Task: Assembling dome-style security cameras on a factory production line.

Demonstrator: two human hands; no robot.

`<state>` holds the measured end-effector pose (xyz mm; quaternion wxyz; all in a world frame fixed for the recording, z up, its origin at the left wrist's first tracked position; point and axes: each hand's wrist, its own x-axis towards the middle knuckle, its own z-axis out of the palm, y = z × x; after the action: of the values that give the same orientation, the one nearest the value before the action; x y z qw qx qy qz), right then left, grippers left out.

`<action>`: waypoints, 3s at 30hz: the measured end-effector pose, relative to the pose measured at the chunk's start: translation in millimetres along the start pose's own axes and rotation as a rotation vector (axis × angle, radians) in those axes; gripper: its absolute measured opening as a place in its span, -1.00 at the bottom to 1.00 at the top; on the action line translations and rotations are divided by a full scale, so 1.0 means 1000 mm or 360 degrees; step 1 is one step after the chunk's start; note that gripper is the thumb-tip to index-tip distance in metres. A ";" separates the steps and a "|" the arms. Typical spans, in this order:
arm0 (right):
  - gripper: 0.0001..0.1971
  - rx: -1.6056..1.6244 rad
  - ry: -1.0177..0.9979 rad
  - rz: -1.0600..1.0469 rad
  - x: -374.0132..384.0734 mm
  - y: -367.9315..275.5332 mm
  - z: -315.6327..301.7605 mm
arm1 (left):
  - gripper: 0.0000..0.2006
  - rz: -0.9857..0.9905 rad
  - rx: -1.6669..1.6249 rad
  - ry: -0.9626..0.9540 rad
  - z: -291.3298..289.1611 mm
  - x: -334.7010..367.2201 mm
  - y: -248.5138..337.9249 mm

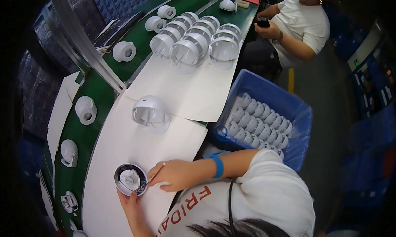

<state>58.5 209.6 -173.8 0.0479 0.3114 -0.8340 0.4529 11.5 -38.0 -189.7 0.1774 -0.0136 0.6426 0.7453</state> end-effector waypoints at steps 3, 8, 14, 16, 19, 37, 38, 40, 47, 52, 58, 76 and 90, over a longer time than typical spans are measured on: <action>-0.67 0.0120 -0.0032 0.0613 -0.013 -0.004 -0.063 | -0.34 0.0081 0.0033 -0.0070 -0.006 0.001 -0.003; -0.61 -0.0809 0.1088 0.1188 -0.018 0.038 -0.186 | -0.34 0.0205 0.0143 -0.0043 0.005 -0.003 0.000; -0.68 -0.0548 0.0180 0.0937 -0.015 0.013 -0.143 | -0.37 0.0022 0.0110 0.0047 0.003 0.001 0.010; -0.68 -0.0155 -0.0098 0.0839 -0.014 0.006 -0.111 | -0.38 -0.0048 0.0035 0.0061 0.007 0.000 0.012; -0.67 -0.0024 -0.0148 0.0719 -0.013 -0.003 -0.067 | -0.40 -0.0024 -0.0499 -0.0129 0.004 -0.004 0.014; -0.01 0.0372 0.0355 0.0184 0.021 -0.001 0.037 | -0.32 -0.0157 -0.0455 -0.0317 0.019 -0.019 -0.003; -0.01 0.0349 0.0357 0.0200 0.020 0.000 0.038 | -0.30 -0.0160 -0.0411 -0.0301 0.019 -0.020 -0.002; -0.03 0.0354 0.0324 0.0278 0.020 -0.001 0.037 | -0.30 -0.0173 -0.0428 -0.0336 0.020 -0.019 -0.001; -0.05 0.0309 0.0349 0.0422 0.024 -0.005 0.036 | -0.33 -0.0154 -0.0329 -0.0124 0.027 -0.018 -0.002; -0.07 0.0349 0.0452 0.0350 0.024 0.001 0.045 | -0.42 -0.0032 -0.0264 -0.0177 0.015 -0.015 -0.011; -0.10 0.0452 0.0415 0.0398 0.025 0.005 0.045 | -0.35 -0.0013 -0.0247 -0.0232 0.013 -0.011 -0.010; -0.12 0.0646 0.0377 0.0489 0.029 0.009 0.040 | -0.40 -0.0024 -0.0359 -0.0208 0.007 -0.008 -0.009; -0.18 0.0595 0.0450 0.0515 0.015 0.031 0.046 | -0.66 0.0015 0.0012 0.0036 -0.011 0.050 -0.008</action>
<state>38.5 178.7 -218.2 0.0325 0.1113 -0.7600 0.6394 -35.1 -35.2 -211.8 0.1668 -0.0184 0.6475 0.7434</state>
